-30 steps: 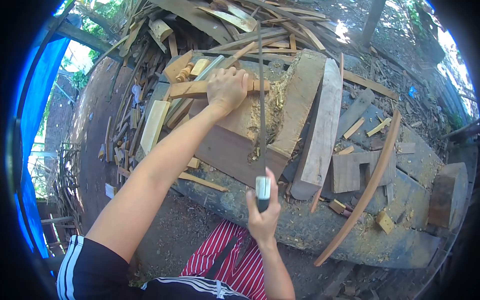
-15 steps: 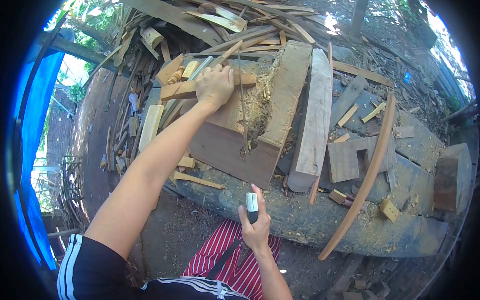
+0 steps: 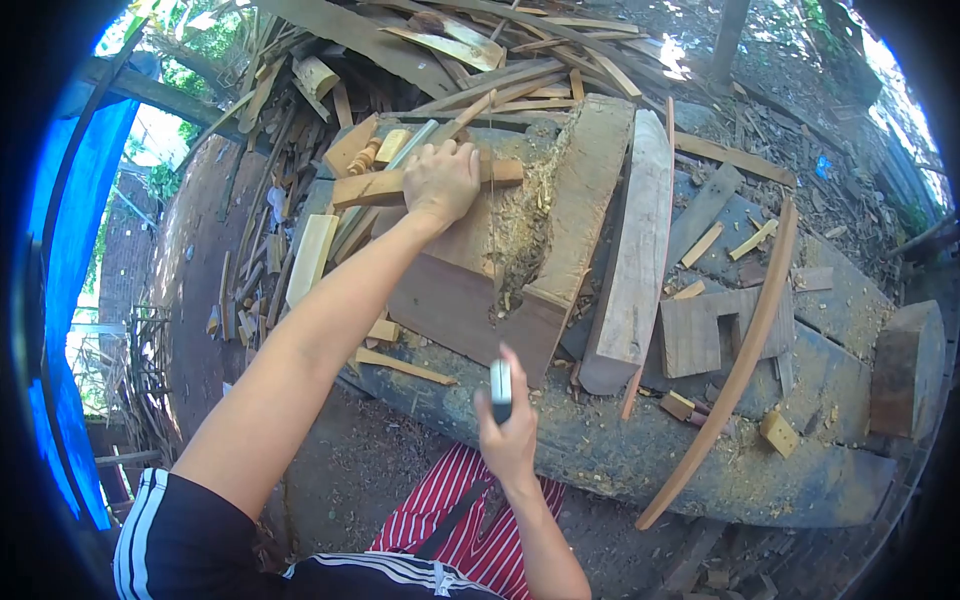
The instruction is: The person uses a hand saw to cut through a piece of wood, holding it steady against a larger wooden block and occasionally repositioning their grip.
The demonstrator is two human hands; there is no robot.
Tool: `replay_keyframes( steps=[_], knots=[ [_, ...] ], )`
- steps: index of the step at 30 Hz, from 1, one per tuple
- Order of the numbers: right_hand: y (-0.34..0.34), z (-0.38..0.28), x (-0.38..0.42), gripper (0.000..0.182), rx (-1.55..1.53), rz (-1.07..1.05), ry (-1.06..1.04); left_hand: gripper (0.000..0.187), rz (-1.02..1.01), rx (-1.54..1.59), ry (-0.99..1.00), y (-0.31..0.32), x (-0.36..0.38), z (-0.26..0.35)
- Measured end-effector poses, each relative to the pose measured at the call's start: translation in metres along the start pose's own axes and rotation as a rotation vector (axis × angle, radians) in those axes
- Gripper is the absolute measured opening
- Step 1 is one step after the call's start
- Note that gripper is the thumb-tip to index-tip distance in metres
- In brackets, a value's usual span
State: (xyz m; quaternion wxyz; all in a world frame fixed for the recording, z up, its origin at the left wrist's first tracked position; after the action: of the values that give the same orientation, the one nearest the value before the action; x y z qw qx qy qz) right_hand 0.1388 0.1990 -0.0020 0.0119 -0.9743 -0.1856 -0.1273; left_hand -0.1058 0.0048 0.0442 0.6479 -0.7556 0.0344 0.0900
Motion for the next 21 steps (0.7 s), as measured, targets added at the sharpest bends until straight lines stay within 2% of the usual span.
replay_keyframes(
  steps=[2, 5, 8, 10, 12, 13, 14, 16, 18, 19, 20, 21],
  knots=[
    [0.000, 0.027, 0.045, 0.062, 0.104, 0.019, -0.088, 0.029, -0.004, -0.001, -0.001, -0.001, -0.003, -0.002],
    [-0.011, 0.053, 0.088, 0.061, 0.073, -0.015, -0.020, 0.029, 0.047, 0.035, 0.018, -0.001, 0.002, -0.001],
    [-0.018, 0.029, 0.052, 0.059, 0.081, -0.002, -0.012, 0.029, 0.020, 0.043, -0.020, -0.002, 0.002, 0.000],
    [-0.010, 0.025, 0.007, 0.059, -0.118, -0.047, 0.079, 0.029, 0.048, 0.037, -0.014, -0.002, 0.001, -0.002],
    [-0.004, 0.008, -0.003, 0.059, -0.080, -0.055, 0.107, 0.029, 0.006, 0.045, -0.038, 0.001, -0.001, -0.003],
    [-0.003, 0.004, -0.005, 0.059, -0.031, -0.057, 0.135, 0.029, 0.006, 0.044, -0.031, 0.001, 0.000, 0.000],
    [-0.005, 0.003, 0.012, 0.060, -0.019, -0.015, 0.025, 0.029, -0.006, 0.043, -0.030, 0.001, 0.001, 0.001],
    [-0.008, 0.029, 0.062, 0.061, 0.034, 0.003, -0.054, 0.029, -0.020, 0.039, -0.039, 0.000, -0.001, -0.005],
    [-0.014, 0.023, 0.076, 0.061, 0.018, -0.013, -0.023, 0.028, 0.028, 0.042, 0.018, -0.004, 0.003, -0.001],
    [-0.017, 0.020, 0.080, 0.062, -0.006, -0.004, -0.003, 0.028, 0.037, 0.039, -0.025, -0.004, 0.003, -0.001],
    [-0.020, 0.016, 0.068, 0.062, 0.005, 0.009, -0.012, 0.028, 0.050, 0.052, -0.019, -0.006, 0.000, 0.002],
    [-0.019, 0.018, 0.045, 0.062, -0.080, -0.026, 0.071, 0.028, 0.021, 0.055, -0.020, -0.003, 0.001, 0.001]
  ],
)
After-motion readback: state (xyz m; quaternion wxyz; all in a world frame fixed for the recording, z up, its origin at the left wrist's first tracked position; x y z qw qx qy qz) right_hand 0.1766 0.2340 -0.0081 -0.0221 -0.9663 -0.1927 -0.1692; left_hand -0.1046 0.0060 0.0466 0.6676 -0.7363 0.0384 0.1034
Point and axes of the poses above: each hand's wrist, its own x-axis away from the middle knuckle, its own y-axis out of the palm, z = x × y, the point moved 10 cm from there along -x, towards the middle knuckle, and after that the axes turned 11 degrees about -z, right-handed, at the moved point
